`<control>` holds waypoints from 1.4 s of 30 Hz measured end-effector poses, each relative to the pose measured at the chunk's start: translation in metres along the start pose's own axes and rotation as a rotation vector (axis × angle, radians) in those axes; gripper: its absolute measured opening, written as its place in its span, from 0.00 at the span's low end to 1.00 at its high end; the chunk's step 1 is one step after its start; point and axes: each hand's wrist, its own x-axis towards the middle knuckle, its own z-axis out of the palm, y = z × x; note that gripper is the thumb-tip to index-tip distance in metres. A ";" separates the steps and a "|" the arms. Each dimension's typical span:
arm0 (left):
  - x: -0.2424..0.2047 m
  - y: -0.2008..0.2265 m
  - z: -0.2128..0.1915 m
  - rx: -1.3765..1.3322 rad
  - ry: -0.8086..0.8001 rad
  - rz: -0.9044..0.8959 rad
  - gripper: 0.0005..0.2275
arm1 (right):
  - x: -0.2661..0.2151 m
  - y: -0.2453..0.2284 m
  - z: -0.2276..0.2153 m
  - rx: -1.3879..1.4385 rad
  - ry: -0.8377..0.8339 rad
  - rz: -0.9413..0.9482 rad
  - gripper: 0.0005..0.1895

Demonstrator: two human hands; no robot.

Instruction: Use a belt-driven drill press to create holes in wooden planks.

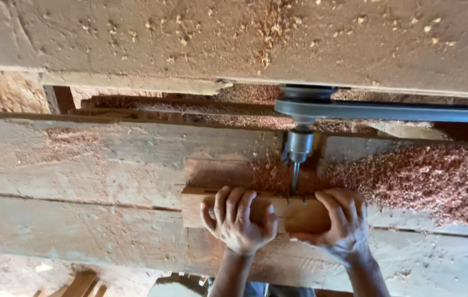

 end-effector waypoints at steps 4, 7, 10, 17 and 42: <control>0.001 -0.004 0.008 0.000 0.022 0.024 0.18 | -0.003 0.005 0.005 -0.060 0.008 0.000 0.52; -0.006 -0.007 0.004 -0.002 -0.015 0.031 0.16 | -0.008 0.006 0.004 -0.075 -0.004 -0.015 0.51; -0.016 -0.001 -0.011 0.003 -0.043 0.008 0.17 | -0.009 -0.005 -0.005 -0.056 -0.012 -0.037 0.51; -0.017 0.009 -0.013 0.020 0.000 -0.006 0.17 | 0.001 0.004 -0.014 -0.063 -0.023 -0.089 0.50; 0.000 0.005 -0.001 -0.001 0.009 -0.001 0.17 | -0.005 0.012 0.002 -0.007 0.057 -0.076 0.50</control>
